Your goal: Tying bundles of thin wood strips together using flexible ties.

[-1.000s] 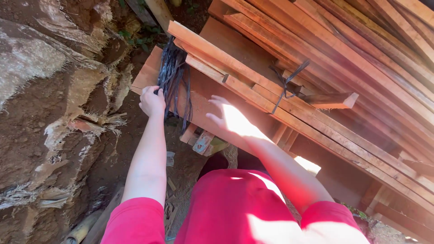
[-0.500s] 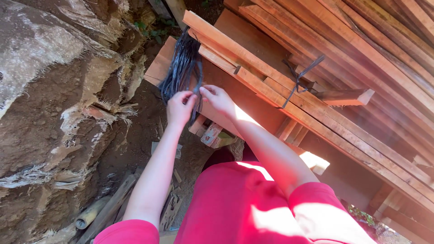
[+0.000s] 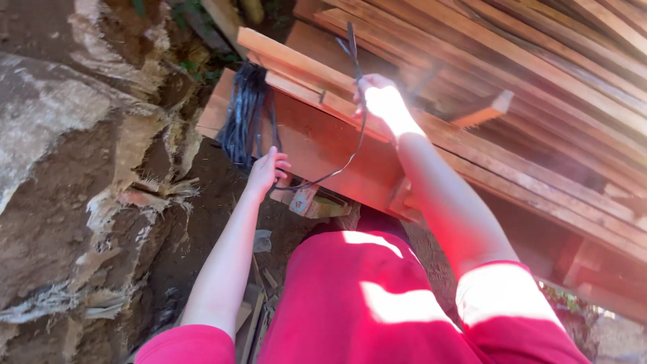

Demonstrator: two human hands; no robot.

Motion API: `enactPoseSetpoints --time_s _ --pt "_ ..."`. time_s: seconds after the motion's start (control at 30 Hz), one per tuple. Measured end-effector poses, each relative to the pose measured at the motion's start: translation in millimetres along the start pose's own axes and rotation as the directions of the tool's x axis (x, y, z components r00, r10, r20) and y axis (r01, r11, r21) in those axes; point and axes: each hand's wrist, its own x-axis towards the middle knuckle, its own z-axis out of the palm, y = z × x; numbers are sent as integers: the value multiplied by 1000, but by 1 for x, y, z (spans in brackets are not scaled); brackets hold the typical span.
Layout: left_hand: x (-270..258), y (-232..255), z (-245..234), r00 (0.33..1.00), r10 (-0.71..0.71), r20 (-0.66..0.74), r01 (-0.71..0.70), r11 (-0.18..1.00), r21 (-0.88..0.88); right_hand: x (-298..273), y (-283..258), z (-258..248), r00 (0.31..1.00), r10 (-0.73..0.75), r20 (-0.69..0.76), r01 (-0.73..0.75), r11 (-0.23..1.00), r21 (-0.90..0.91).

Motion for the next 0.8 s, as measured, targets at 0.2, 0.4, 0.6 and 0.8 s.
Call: enactPoseSetpoints --time_s 0.2,0.4,0.6,0.8 --pt "4 48 54 998 45 -33 -43 997 60 -77 -1 -86 991 -102 -88 111 988 106" --pt "-10 127 127 913 389 125 -404 906 128 -136 39 -151 986 -13 -164 30 994 101" --pt "-57 193 242 853 414 319 -521 718 462 -170 128 -220 961 -28 -274 -57 953 -297" --pt "-111 236 371 738 452 500 -657 651 381 -194 271 -306 848 -54 -527 40 998 -37"
